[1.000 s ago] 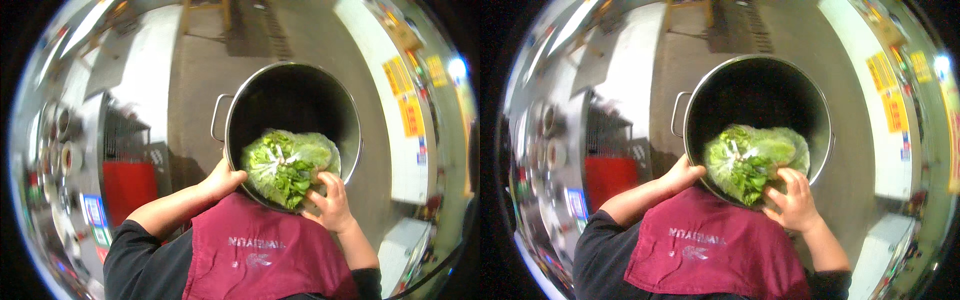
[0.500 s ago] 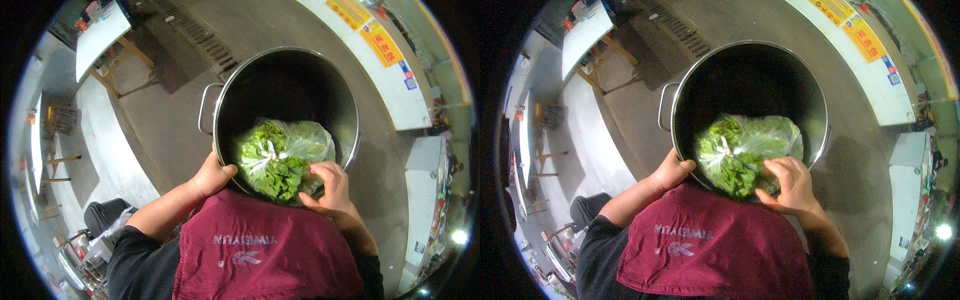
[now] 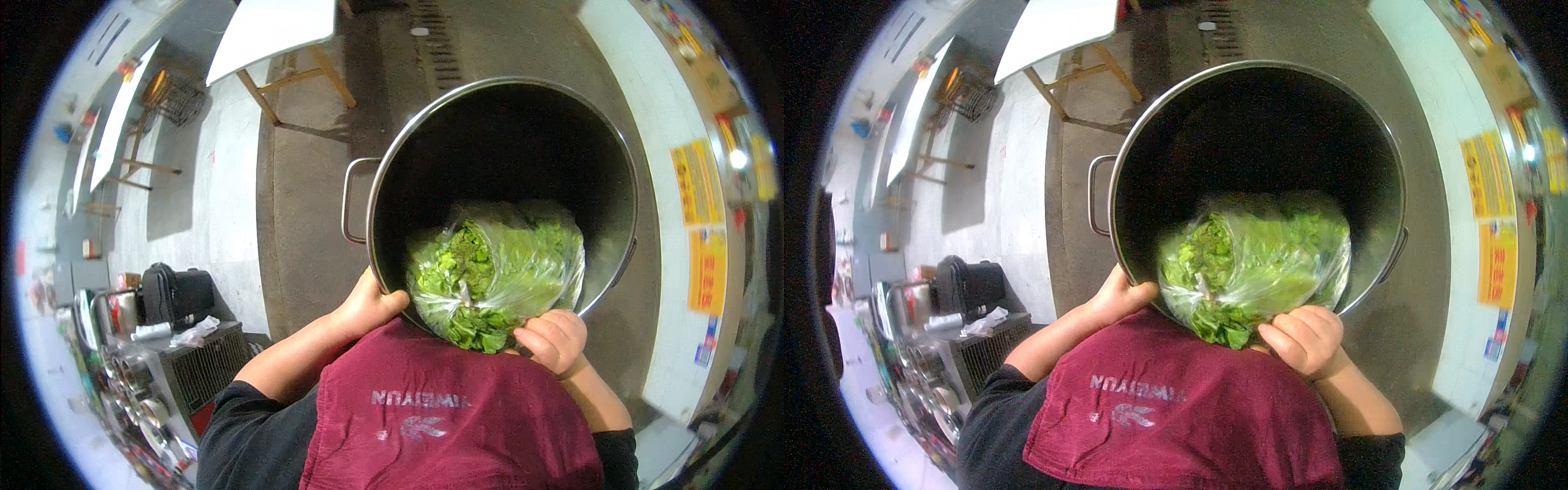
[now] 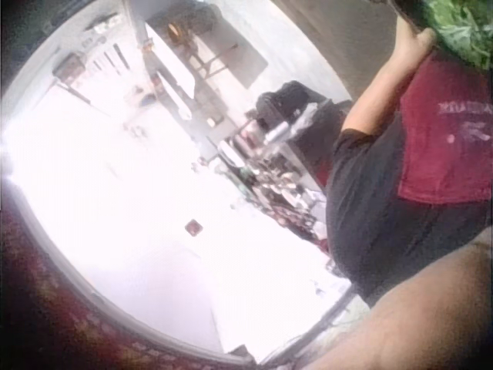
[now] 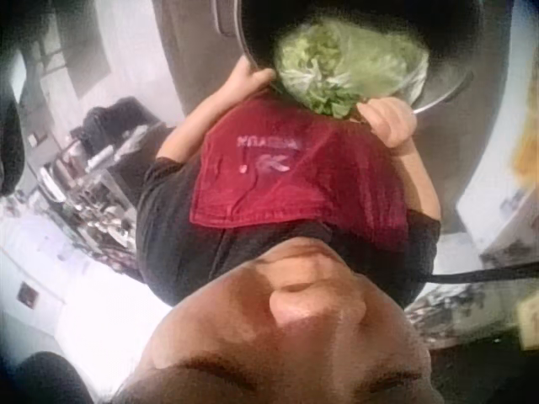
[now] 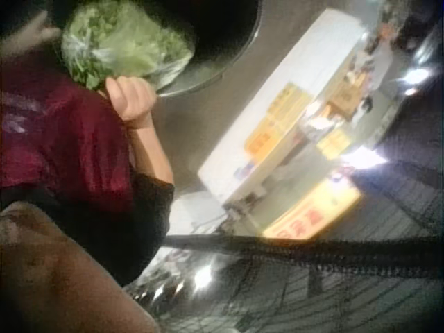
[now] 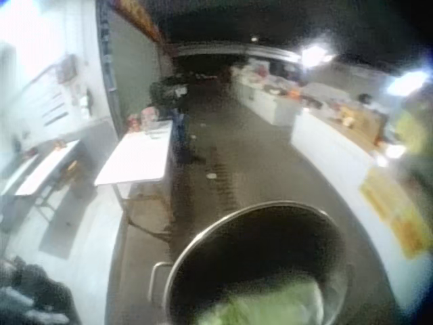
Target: The person prepares food in a commercial kitchen. They handle chopped ingredients, add seasonings, and fry items in a pan. They also wash and separate lettuce leaves, placing them in a bowl.
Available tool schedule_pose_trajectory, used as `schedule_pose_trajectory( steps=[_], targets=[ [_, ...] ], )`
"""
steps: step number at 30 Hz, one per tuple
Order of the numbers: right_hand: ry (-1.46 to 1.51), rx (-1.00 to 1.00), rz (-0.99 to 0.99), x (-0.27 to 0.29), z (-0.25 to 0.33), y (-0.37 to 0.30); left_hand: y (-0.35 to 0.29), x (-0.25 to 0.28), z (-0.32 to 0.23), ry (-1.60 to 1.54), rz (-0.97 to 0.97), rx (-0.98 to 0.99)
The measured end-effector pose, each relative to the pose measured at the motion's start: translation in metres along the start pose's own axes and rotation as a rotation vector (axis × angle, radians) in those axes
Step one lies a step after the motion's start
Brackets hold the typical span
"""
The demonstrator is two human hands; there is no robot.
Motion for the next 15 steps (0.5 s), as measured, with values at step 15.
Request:
schedule_pose_trajectory(
  steps=[15],
  targets=[
    [-0.292, -0.129, -0.082, 0.001, 0.087, -0.017, 0.01, -0.002, -0.011, 0.049, 0.32, -0.042]
  ],
)
Point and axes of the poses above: each hand's wrist, its own y-axis towards the middle knuckle, its own x-axis out of the back of the hand, z = x × y, the point moved 5 cm from there along y, towards the middle knuckle, and after that the axes turned 3 degrees about -z, right-handed, at the moved point
